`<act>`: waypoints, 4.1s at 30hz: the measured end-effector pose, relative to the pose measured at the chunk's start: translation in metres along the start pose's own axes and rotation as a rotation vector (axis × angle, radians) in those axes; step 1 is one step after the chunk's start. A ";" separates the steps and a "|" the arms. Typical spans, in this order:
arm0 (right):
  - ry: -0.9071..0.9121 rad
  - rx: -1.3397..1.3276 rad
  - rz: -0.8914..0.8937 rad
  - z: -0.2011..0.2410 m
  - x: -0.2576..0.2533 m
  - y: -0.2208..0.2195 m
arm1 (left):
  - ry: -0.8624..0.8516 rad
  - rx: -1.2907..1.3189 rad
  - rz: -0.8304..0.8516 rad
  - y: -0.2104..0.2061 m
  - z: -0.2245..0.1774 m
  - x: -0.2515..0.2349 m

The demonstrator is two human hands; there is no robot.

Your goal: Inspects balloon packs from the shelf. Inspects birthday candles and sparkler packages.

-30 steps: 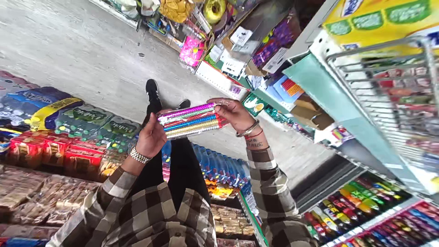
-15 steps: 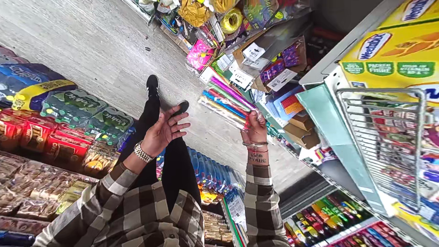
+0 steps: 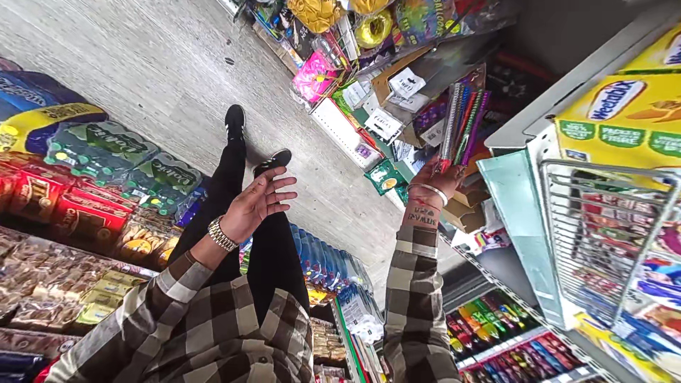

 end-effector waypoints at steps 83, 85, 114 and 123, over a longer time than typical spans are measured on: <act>0.883 1.596 0.908 -0.057 -0.007 -0.082 | -0.011 -0.068 -0.043 0.031 -0.023 0.005; 0.841 1.657 0.916 -0.058 -0.007 -0.084 | -0.008 -0.074 -0.048 0.030 -0.022 0.005; 0.125 0.462 0.235 -0.027 0.038 -0.024 | 0.050 -0.158 0.011 0.000 -0.004 -0.005; -0.360 0.619 0.373 -0.019 0.050 0.001 | 0.047 -0.182 0.003 -0.001 -0.006 -0.001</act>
Point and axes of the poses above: each hand's wrist, its own x-axis away from the middle knuckle, its own y-axis out of the back of the hand, z = x × y, the point moved 3 cm from there along -x, towards the middle knuckle, and after that the axes turned 14 degrees about -x, right-handed, at the moved point
